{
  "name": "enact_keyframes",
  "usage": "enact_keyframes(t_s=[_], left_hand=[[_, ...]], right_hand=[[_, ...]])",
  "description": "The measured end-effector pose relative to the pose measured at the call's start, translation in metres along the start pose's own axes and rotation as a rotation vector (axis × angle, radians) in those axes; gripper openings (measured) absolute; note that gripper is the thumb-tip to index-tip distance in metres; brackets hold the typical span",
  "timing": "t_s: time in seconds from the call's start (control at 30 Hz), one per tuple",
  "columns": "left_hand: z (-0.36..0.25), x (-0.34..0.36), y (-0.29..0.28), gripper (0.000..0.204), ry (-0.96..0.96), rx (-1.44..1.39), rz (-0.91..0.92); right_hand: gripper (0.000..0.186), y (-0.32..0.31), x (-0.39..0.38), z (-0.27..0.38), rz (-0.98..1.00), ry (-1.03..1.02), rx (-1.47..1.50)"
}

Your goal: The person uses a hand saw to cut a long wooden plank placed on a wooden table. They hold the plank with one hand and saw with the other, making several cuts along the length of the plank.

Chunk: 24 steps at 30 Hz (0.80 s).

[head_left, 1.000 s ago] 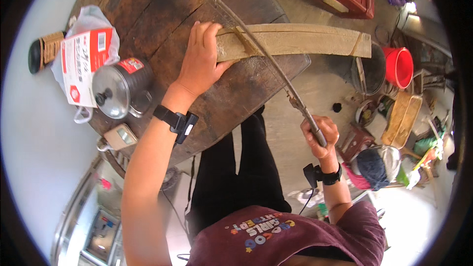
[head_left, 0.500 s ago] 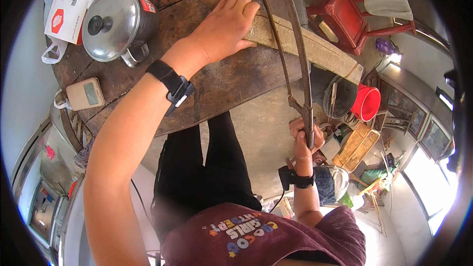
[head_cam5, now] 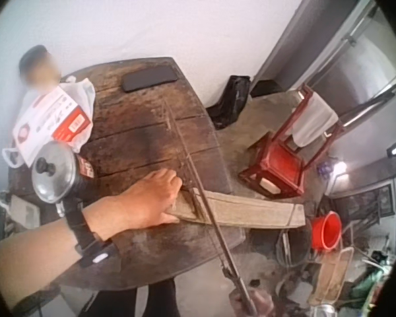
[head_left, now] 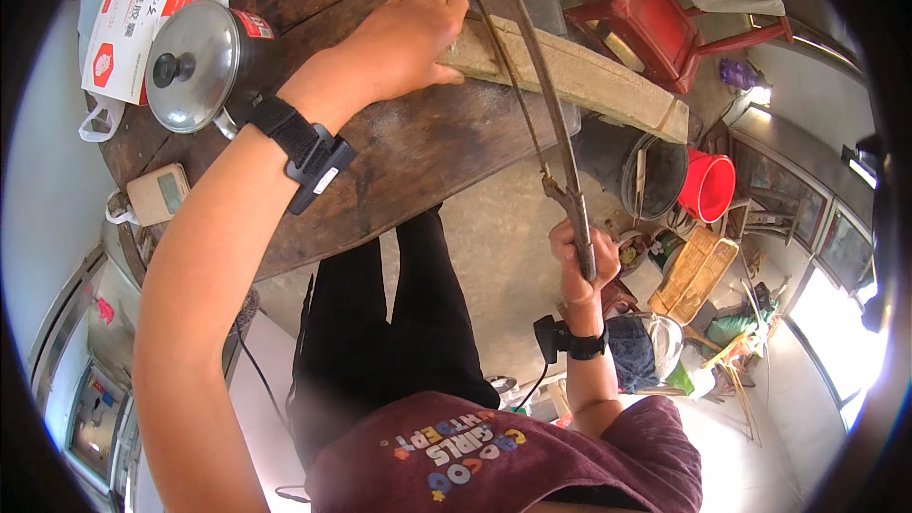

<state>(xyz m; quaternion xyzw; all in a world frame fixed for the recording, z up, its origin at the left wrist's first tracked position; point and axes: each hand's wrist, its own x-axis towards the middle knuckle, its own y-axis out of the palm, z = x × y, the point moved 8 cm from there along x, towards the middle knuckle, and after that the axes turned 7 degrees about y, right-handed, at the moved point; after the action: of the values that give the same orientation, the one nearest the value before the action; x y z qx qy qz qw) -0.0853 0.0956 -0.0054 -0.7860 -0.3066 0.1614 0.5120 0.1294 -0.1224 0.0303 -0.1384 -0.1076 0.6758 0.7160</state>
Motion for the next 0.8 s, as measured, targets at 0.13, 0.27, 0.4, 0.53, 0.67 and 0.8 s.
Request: enact_keyframes(t_s=[0.13, 0.27, 0.4, 0.53, 0.67, 0.8], left_hand=[[-0.001, 0.001, 0.001, 0.063, 0.012, 0.042, 0.025], [-0.001, 0.003, 0.001, 0.064, -0.002, 0.06, 0.058], [0.003, 0.005, 0.001, 0.065, -0.032, 0.03, 0.101], [0.007, 0.007, -0.004, 0.068, -0.041, 0.002, 0.104], [0.016, 0.013, -0.006, 0.075, -0.105, -0.069, 0.188], [0.022, 0.02, -0.005, 0.081, -0.126, -0.093, 0.321]], right_hand=[[0.012, -0.002, -0.006, 0.004, 0.023, -0.005, -0.003], [0.013, -0.01, -0.011, 0.006, 0.02, 0.014, -0.022], [0.013, -0.013, -0.011, 0.004, 0.015, 0.04, 0.026], [0.013, -0.012, -0.011, -0.001, 0.012, 0.133, 0.186], [0.012, -0.014, -0.011, 0.004, -0.001, 0.195, 0.154], [0.012, -0.017, -0.007, 0.017, 0.021, 0.201, 0.122]])
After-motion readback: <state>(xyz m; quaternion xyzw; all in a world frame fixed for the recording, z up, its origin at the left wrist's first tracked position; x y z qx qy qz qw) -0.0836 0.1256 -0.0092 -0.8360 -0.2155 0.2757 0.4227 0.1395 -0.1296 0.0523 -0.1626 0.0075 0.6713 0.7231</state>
